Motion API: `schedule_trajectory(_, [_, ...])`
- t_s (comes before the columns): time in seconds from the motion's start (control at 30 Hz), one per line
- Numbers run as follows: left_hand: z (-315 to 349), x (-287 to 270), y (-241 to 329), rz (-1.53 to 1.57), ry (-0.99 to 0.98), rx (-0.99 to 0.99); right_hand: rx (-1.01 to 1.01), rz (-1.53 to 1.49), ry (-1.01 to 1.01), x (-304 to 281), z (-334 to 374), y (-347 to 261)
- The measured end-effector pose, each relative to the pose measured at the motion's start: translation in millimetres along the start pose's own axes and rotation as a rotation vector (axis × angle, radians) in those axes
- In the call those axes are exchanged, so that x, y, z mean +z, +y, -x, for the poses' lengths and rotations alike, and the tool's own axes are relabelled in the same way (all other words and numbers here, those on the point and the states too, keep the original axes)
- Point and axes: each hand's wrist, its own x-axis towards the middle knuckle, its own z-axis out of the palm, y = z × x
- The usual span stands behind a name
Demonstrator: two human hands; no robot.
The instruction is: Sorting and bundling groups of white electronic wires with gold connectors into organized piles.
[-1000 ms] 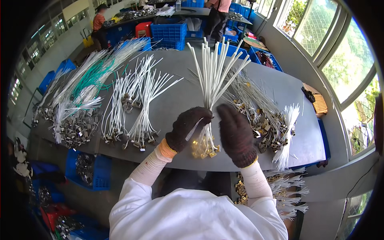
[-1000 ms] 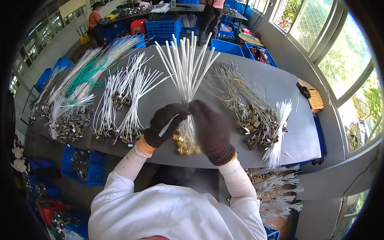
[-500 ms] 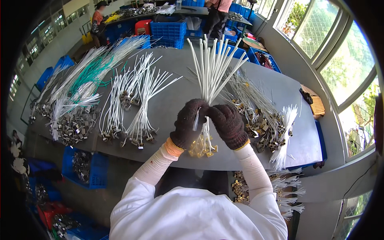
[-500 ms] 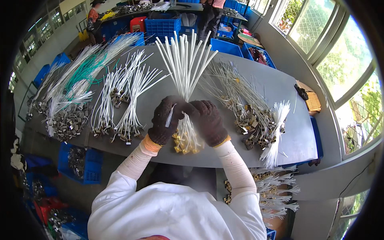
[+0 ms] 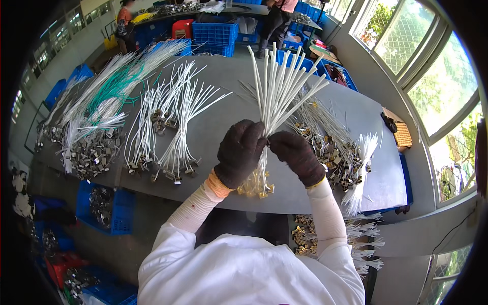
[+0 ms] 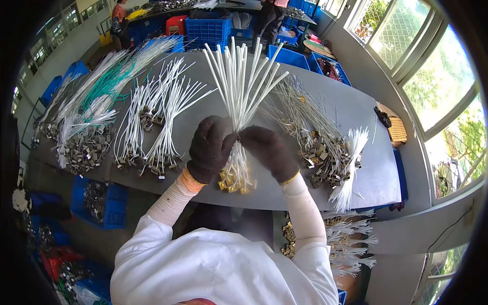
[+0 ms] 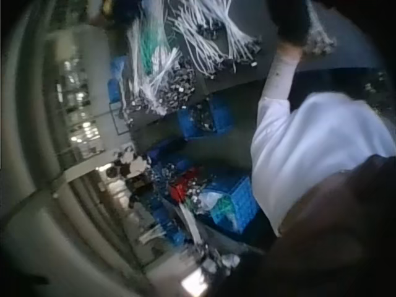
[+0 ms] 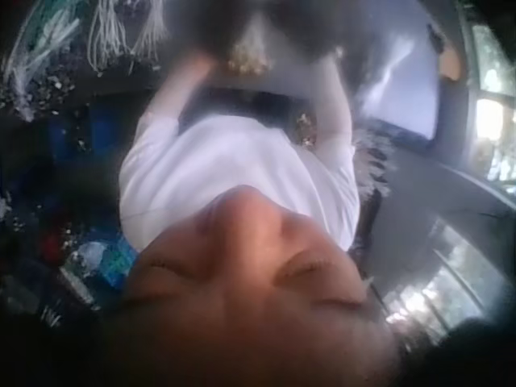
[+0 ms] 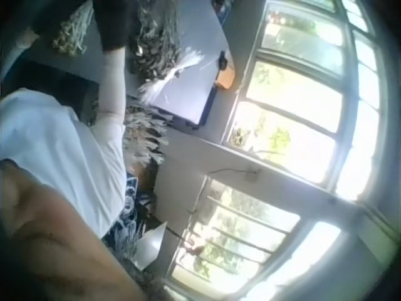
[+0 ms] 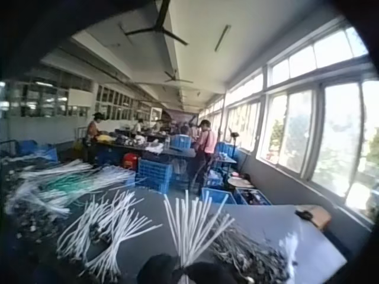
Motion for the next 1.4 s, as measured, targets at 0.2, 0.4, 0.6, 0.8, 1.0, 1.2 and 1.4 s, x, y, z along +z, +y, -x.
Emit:
schedule_trajectory(0.2, [14, -4, -9, 0.024, -0.089, 0.036, 0.539, -0.529, -0.028, 4, -2, -15])
schedule_trajectory(0.4, [9, -7, -8, 0.01, -0.102, 0.15, 0.447, -0.47, 0.011, 5, -2, -17])
schedule_trajectory(0.6, [-6, -8, -8, 0.03, -0.09, 0.102, 0.293, -0.402, 0.014, 8, 1, -3])
schedule_trajectory(0.8, [-2, -16, -24, -0.159, -0.308, -0.011, -0.085, 0.644, 0.256, -4, -4, 7])
schedule_trajectory(1.0, [17, -15, -39, -0.124, -0.352, -0.12, -0.034, 0.619, 0.276, -23, 10, 46])
schedule_trajectory(1.2, [62, 40, -45, 0.693, -0.429, -0.396, -0.098, -0.153, 0.117, -12, -5, 1])
schedule_trajectory(1.4, [64, 94, 28, 0.816, -0.501, -0.365, 0.059, -0.364, 0.141, -49, 16, -72])
